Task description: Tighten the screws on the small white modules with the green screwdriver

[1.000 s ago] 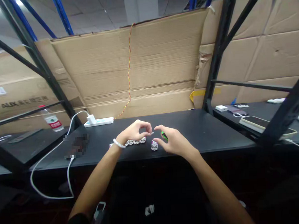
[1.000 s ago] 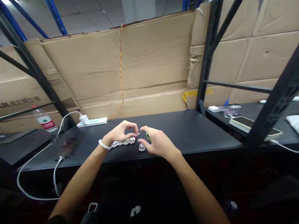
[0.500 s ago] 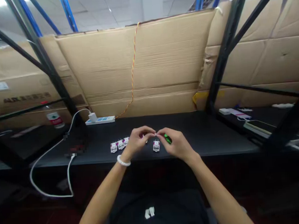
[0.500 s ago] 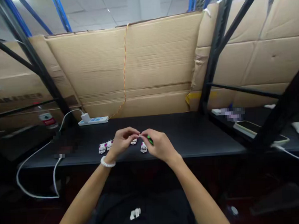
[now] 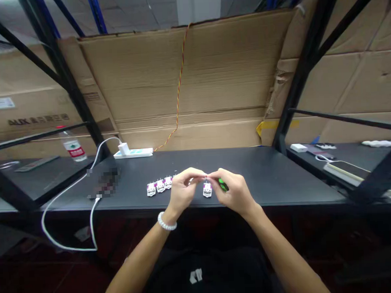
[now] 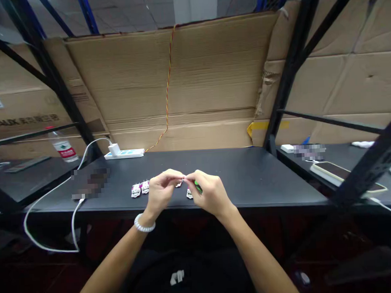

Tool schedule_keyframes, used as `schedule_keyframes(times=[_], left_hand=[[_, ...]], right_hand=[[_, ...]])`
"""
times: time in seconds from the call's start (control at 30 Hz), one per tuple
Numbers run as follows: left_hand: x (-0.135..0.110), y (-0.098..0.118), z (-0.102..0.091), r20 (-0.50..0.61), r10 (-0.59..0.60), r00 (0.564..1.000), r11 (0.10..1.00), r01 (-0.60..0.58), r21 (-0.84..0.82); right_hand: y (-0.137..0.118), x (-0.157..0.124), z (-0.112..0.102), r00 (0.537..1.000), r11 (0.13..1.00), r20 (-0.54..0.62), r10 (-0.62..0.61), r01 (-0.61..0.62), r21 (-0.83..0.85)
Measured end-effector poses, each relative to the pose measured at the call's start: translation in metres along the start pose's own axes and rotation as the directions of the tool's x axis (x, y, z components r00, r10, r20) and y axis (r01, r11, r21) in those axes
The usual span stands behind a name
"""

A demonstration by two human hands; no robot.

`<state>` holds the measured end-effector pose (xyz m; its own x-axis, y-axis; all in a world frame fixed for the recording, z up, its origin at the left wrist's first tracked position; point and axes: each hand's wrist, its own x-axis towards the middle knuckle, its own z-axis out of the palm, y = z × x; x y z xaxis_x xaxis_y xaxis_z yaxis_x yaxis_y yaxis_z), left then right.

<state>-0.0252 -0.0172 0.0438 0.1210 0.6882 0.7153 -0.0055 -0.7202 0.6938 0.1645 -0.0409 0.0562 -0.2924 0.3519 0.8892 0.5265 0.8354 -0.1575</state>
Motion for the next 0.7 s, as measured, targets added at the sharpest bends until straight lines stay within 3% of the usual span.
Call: schedule_keyframes(times=[0.2,0.37,0.5,0.6,0.7], left_hand=[[0.000,0.004,-0.001,0.028,0.022,0.999,0.999,-0.020,-0.046],[0.001,0.008,0.000,0.065,-0.096,0.993,0.994,0.099,-0.043],[0.005,0.000,-0.005,0.176,-0.195,0.965,0.981,0.193,0.031],[0.007,-0.011,-0.010,0.285,-0.193,0.939,0.977,0.158,0.139],[0.007,-0.022,-0.014,0.345,-0.175,0.922,0.967,0.095,0.236]], right_hand=[[-0.001,-0.001,0.001,0.999,0.999,-0.044,-0.031,0.031,-0.013],[0.002,0.000,0.001,0.998,0.997,-0.035,-0.049,0.047,-0.053],[0.006,0.000,-0.007,0.989,0.998,0.137,0.064,-0.059,-0.038],[0.009,-0.001,-0.010,0.936,0.980,0.289,0.199,-0.199,-0.028],[0.011,-0.002,-0.007,0.888,0.953,0.362,0.285,-0.304,-0.006]])
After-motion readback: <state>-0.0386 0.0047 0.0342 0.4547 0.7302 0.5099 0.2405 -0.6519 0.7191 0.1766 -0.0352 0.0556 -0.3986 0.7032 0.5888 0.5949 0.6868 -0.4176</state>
